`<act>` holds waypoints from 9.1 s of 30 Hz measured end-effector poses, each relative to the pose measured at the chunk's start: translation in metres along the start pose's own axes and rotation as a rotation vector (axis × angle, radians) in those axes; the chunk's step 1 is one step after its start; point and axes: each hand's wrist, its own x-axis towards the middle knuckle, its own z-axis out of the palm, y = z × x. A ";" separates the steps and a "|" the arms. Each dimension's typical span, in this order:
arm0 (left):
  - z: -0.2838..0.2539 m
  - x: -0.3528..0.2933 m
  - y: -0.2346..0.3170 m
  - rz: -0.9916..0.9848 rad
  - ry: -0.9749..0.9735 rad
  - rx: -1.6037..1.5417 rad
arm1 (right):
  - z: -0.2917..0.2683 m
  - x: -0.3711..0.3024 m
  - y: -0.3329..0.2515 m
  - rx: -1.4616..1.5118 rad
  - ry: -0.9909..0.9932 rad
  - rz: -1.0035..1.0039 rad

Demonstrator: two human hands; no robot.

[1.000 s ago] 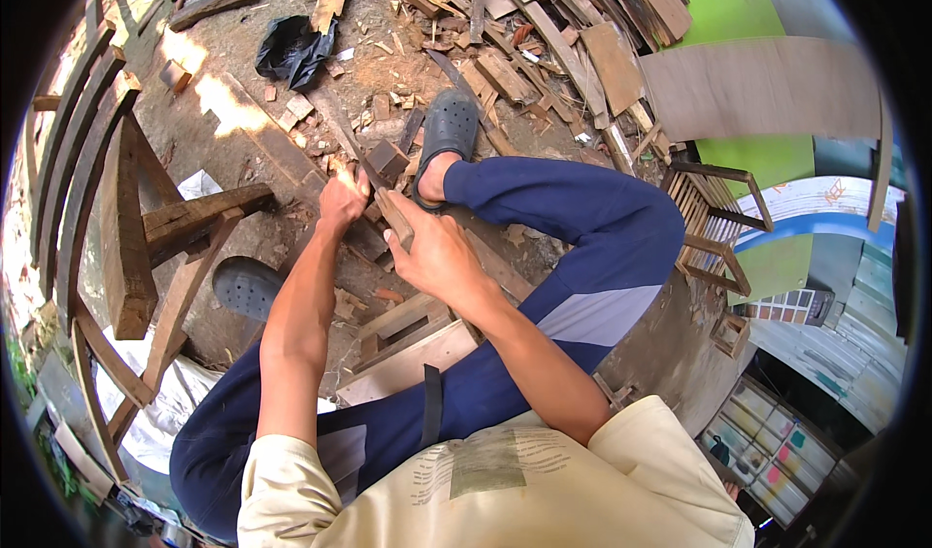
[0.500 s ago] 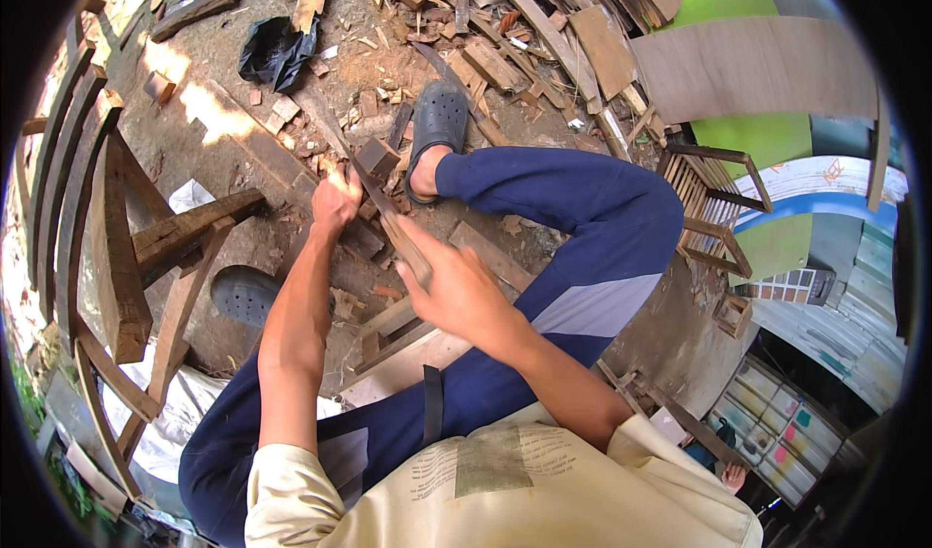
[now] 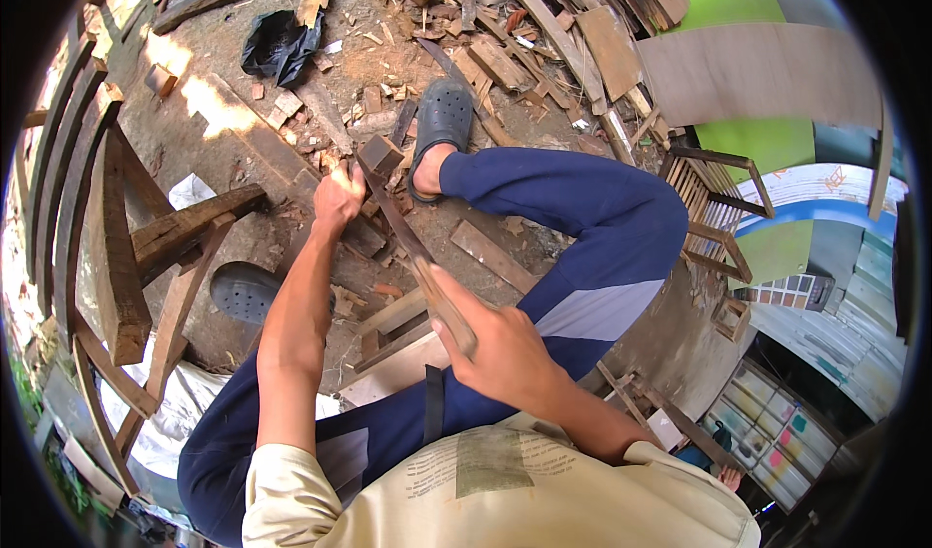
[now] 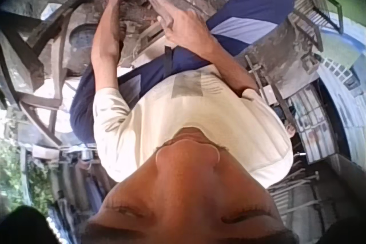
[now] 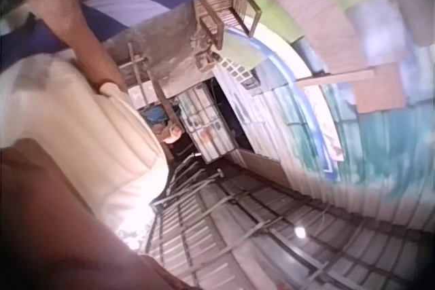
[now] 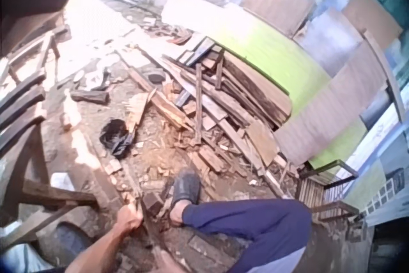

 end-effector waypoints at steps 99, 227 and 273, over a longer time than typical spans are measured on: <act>-0.040 -0.068 -0.073 -0.161 -0.067 0.107 | 0.012 -0.009 -0.011 -0.083 0.078 -0.084; -0.024 -0.076 -0.064 -0.172 0.120 0.154 | -0.008 0.037 -0.018 0.460 -0.086 0.019; -0.025 -0.075 -0.070 -0.143 0.114 0.094 | 0.031 0.088 0.005 0.043 -0.054 0.112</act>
